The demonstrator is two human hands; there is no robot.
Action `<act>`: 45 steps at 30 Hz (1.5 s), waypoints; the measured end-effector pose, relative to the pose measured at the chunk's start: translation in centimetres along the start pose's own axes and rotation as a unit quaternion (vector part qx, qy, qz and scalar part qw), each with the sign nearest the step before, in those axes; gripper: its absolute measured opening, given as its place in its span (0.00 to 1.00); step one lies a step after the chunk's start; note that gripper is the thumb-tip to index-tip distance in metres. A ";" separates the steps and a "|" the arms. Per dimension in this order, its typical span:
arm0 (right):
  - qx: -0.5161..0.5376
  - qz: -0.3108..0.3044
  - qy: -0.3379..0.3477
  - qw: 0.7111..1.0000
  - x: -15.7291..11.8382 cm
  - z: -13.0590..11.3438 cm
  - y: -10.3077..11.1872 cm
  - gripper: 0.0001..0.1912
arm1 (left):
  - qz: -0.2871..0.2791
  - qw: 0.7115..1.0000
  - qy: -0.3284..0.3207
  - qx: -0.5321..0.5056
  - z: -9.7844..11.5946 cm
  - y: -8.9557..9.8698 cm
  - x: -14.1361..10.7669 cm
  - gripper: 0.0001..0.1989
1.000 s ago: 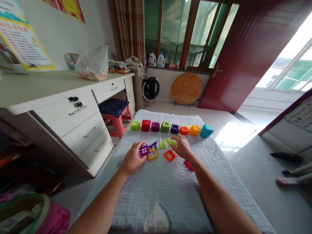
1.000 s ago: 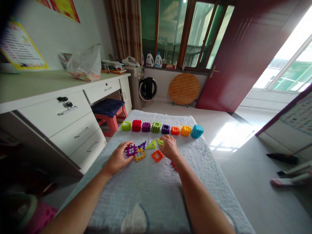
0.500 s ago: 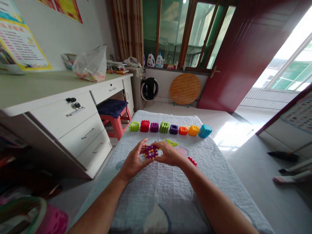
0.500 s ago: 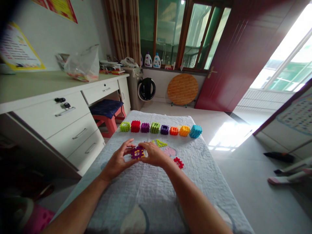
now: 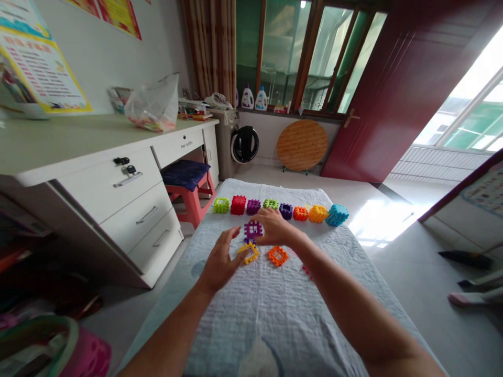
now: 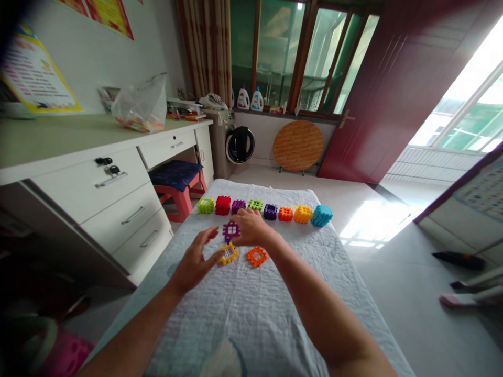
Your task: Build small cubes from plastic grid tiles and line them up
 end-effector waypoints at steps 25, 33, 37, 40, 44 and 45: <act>-0.092 -0.057 -0.204 0.973 10.5 6.0 -2.3 0.22 | -0.085 0.979 0.019 0.184 -1.6 -1.3 -0.6 0.35; -0.067 0.007 -0.179 0.981 8.7 5.4 -1.3 0.28 | -0.072 0.980 0.016 0.187 -1.9 -1.5 -0.6 0.34; -0.023 0.067 -0.130 0.989 4.9 4.4 0.3 0.26 | -0.062 0.982 0.012 0.176 -1.9 -1.5 -0.6 0.31; 0.016 0.081 -0.107 0.991 0.7 4.5 1.6 0.21 | -0.058 0.984 0.012 0.170 -1.7 -1.3 -0.5 0.30; 0.072 0.083 -0.127 0.986 -4.9 5.1 2.6 0.18 | -0.048 0.988 0.009 0.146 -0.9 -0.9 -0.2 0.28; 0.095 0.079 -0.126 0.984 -6.0 4.9 2.5 0.18 | -0.051 0.990 0.003 0.131 -0.6 -0.8 -0.2 0.28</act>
Point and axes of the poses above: each hand's wrist, its own x-axis towards the middle knuckle, its own y-axis out of the back of the hand, z = x × y, the point moved 1 cm from there along x, towards the middle knuckle
